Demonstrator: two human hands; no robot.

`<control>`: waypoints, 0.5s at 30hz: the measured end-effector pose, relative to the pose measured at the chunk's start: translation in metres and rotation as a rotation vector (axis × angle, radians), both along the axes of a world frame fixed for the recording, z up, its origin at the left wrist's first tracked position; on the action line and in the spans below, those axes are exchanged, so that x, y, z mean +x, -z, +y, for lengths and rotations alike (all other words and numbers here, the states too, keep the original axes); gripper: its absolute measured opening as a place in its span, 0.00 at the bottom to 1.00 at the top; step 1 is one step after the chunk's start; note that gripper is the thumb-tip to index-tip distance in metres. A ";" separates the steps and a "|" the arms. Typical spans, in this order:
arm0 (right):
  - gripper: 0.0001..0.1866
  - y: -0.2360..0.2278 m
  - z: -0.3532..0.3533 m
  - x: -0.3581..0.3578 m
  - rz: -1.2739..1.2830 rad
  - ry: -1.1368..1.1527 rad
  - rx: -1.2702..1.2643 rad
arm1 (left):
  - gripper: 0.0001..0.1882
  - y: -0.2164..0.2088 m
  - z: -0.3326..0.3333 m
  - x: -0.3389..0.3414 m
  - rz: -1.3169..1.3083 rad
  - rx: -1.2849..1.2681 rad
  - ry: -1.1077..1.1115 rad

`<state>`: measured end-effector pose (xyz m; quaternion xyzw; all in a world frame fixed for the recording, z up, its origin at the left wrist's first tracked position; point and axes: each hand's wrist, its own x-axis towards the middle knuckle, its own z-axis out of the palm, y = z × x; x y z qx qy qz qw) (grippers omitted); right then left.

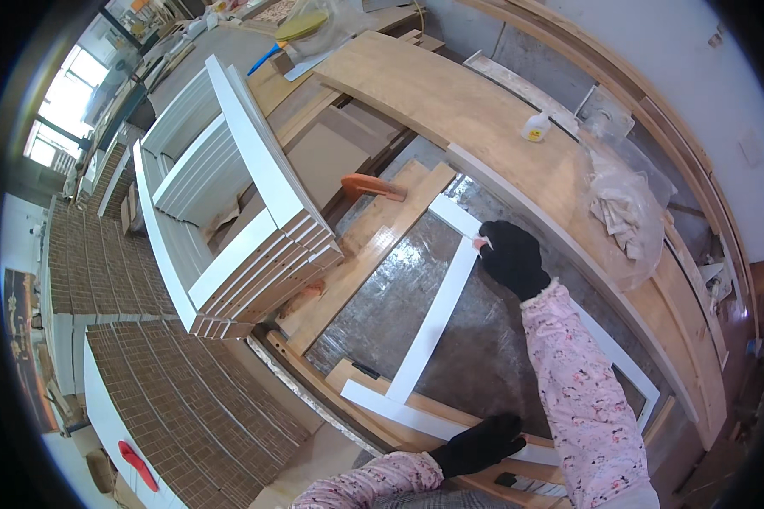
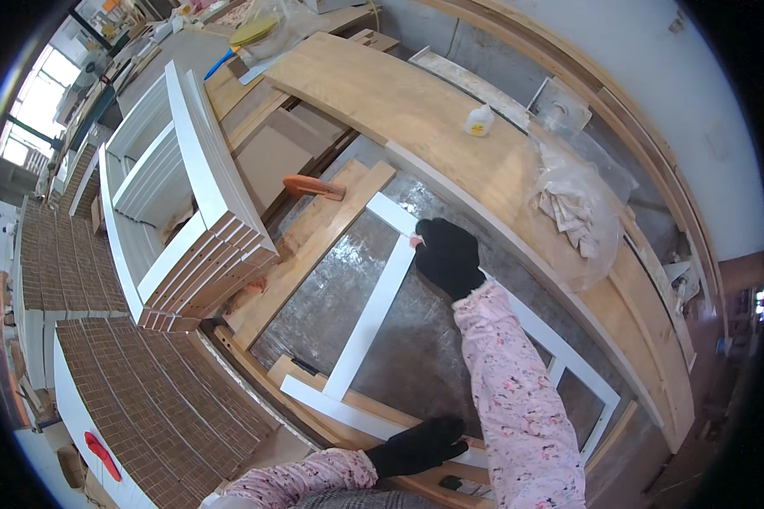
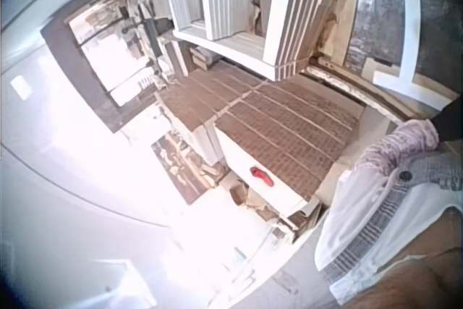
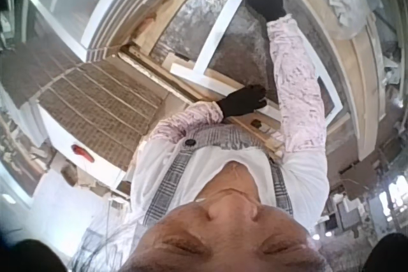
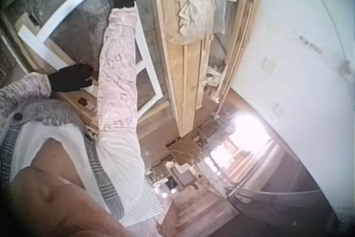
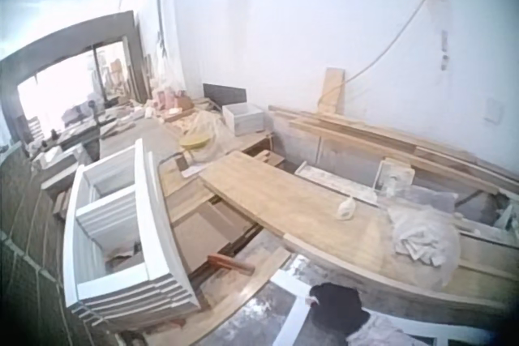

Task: The person wipes white wooden frames with a cloth on a workbench and stacks them onto a wooden pallet.

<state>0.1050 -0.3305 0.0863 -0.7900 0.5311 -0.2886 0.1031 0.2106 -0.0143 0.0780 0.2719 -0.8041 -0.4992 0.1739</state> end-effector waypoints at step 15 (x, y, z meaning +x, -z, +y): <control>0.15 -0.071 0.120 0.031 -0.189 -0.151 0.398 | 0.24 -0.011 -0.007 0.015 -0.103 -0.297 0.167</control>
